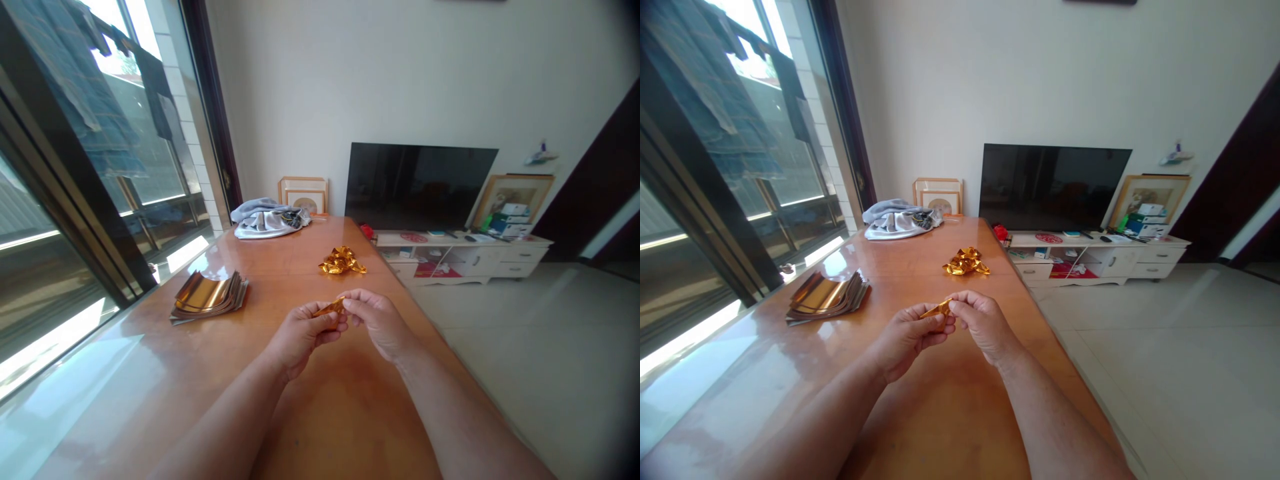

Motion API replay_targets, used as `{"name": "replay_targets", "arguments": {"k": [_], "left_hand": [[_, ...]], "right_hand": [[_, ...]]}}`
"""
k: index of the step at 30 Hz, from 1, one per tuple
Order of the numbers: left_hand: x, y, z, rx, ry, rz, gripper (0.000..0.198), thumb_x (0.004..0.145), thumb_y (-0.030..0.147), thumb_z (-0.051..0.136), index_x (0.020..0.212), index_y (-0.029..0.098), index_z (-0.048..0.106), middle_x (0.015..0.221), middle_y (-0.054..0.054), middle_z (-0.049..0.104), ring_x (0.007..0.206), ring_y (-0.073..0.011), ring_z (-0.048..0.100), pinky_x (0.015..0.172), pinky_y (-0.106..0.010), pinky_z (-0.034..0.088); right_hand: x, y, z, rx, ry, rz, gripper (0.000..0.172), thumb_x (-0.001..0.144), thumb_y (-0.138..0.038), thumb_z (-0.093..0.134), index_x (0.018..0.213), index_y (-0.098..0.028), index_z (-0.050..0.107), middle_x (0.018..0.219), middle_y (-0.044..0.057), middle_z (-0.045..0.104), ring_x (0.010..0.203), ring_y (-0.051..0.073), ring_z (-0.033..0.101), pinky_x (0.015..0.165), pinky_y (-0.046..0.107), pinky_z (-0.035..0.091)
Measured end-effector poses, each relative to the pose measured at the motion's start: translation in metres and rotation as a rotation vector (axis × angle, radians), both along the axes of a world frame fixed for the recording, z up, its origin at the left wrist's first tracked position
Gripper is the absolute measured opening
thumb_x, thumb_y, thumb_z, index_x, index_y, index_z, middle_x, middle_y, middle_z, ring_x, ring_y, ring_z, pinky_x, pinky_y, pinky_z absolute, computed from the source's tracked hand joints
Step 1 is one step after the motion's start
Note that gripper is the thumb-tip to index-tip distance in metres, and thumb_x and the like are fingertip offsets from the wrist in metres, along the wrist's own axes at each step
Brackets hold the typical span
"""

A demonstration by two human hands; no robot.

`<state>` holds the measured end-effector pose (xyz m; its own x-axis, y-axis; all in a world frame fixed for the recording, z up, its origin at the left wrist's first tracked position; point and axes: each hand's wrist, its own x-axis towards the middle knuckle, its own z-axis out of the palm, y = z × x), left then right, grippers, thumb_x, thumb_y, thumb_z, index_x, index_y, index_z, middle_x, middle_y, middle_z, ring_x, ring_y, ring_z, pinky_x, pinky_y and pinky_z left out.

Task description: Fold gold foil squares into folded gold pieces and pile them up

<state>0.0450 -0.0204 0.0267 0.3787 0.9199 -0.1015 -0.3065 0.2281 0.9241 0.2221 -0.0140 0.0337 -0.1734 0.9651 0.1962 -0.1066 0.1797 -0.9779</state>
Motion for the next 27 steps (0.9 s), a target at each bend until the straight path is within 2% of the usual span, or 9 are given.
{"name": "replay_targets", "arguments": {"k": [8, 14, 21, 27], "left_hand": [[-0.0024, -0.0002, 0.0031, -0.073, -0.072, -0.086, 0.023, 0.081, 0.024, 0.077, 0.100, 0.013, 0.072, 0.102, -0.011, 0.073, 0.086, -0.0136, 0.069, 0.075, -0.021, 0.055], [-0.0003, -0.0011, -0.0003, -0.054, -0.031, -0.046, 0.024, 0.078, 0.027, 0.080, 0.096, 0.014, 0.072, 0.099, -0.010, 0.074, 0.088, -0.0148, 0.070, 0.079, -0.023, 0.054], [0.0039, -0.0018, -0.0015, -0.008, 0.039, -0.009, 0.032, 0.075, 0.032, 0.082, 0.100, 0.015, 0.073, 0.102, -0.011, 0.075, 0.088, -0.0165, 0.070, 0.078, -0.026, 0.052], [0.0047, -0.0018, -0.0021, 0.006, 0.058, -0.004, 0.029, 0.075, 0.033, 0.081, 0.096, 0.014, 0.073, 0.095, -0.009, 0.074, 0.086, -0.0152, 0.068, 0.075, -0.024, 0.051]], "right_hand": [[0.0028, 0.0012, -0.0019, -0.015, 0.022, 0.014, 0.018, 0.085, -0.035, 0.063, 0.089, -0.019, 0.070, 0.073, 0.002, 0.068, 0.066, 0.016, 0.058, 0.064, 0.029, 0.040], [-0.0008, -0.0013, 0.0025, -0.007, -0.016, -0.007, 0.021, 0.081, -0.040, 0.070, 0.083, -0.019, 0.068, 0.072, 0.001, 0.067, 0.064, 0.014, 0.057, 0.062, 0.027, 0.041], [-0.0013, -0.0003, -0.0026, 0.031, -0.031, -0.094, 0.022, 0.085, -0.039, 0.066, 0.077, -0.019, 0.067, 0.069, 0.000, 0.065, 0.065, 0.015, 0.057, 0.063, 0.028, 0.043], [-0.0019, -0.0006, -0.0029, 0.022, -0.046, -0.061, 0.023, 0.088, -0.041, 0.063, 0.078, -0.019, 0.065, 0.067, 0.000, 0.065, 0.062, 0.014, 0.056, 0.060, 0.027, 0.041]]}}
